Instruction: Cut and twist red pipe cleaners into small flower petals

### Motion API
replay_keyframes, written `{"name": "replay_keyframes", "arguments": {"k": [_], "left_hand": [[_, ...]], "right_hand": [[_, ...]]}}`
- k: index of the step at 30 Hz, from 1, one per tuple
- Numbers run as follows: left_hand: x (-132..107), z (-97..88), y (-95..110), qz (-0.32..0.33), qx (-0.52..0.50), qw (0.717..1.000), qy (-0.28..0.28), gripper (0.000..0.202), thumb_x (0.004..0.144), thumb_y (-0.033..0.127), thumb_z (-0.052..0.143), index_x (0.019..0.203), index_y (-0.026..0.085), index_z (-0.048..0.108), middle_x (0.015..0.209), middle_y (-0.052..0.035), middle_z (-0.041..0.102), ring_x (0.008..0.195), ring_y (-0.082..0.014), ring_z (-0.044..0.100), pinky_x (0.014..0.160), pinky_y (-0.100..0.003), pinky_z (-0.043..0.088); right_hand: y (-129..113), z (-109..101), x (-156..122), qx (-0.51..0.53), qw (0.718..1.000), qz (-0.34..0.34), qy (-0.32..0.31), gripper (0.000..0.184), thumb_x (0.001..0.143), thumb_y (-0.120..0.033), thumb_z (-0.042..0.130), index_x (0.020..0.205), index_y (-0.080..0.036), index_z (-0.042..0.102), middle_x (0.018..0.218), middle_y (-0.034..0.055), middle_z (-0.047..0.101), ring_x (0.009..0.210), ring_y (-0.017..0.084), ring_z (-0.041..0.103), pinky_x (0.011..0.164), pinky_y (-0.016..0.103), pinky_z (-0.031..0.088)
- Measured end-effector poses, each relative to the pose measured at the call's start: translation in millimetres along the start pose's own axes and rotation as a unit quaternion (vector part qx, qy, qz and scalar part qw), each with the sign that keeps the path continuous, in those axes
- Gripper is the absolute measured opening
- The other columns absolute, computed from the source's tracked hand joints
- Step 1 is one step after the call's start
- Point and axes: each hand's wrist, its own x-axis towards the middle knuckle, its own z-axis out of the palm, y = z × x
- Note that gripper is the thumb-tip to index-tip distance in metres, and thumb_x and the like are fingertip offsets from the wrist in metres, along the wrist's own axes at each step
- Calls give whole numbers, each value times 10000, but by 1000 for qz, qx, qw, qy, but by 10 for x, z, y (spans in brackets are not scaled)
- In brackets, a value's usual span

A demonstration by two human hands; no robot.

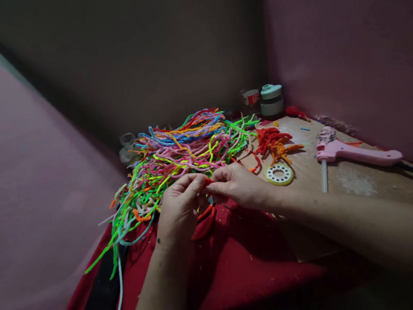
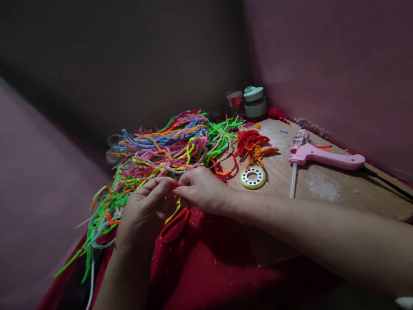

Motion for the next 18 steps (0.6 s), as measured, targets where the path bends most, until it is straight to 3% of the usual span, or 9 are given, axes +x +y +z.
{"name": "replay_keyframes", "arguments": {"k": [3,5,9,11,13,16,18], "left_hand": [[-12,11,-9,21,76,997,18,162,718,302,654,708,156,583,465,66,434,390,-32,333,394,-159,264],[-24,9,-10,70,192,978,32,138,746,283,612,693,159,583,475,58,450,409,-44,355,406,-170,275],[-42,5,-19,253,436,861,69,96,753,214,584,683,160,622,652,2,599,604,-91,512,607,-205,397],[-40,10,-23,281,462,837,82,98,752,218,586,688,163,636,672,-3,618,626,-101,529,639,-213,406],[-30,17,-16,235,425,870,86,106,750,233,583,696,164,643,631,8,603,571,-94,508,584,-207,401],[-12,24,14,109,316,941,51,134,735,275,591,691,154,631,519,37,522,450,-71,406,453,-193,340],[-7,18,33,63,276,959,21,159,726,296,600,670,147,617,494,45,485,425,-59,360,415,-183,301]], "right_hand": [[-1,-1,-15,-84,996,-35,18,247,767,-231,518,541,-132,527,487,-25,483,461,60,393,461,200,291],[-4,3,-24,-127,990,-48,26,251,761,-225,513,526,-138,503,480,-33,450,467,58,372,460,203,268],[16,2,-19,-165,985,-40,35,241,733,-194,503,499,-143,483,466,-31,445,466,61,386,460,206,259],[34,-4,-4,-143,989,-21,25,236,732,-211,502,506,-144,496,465,-23,473,459,67,415,455,203,276],[49,-6,9,-107,994,5,17,212,723,-229,514,529,-143,518,481,-13,514,451,72,438,448,201,297],[54,6,15,-76,997,21,15,202,713,-232,522,532,-142,525,485,-6,531,444,74,445,441,201,310],[47,18,8,-74,997,16,16,201,702,-211,527,512,-144,514,471,-12,509,442,69,425,439,200,300]]}}
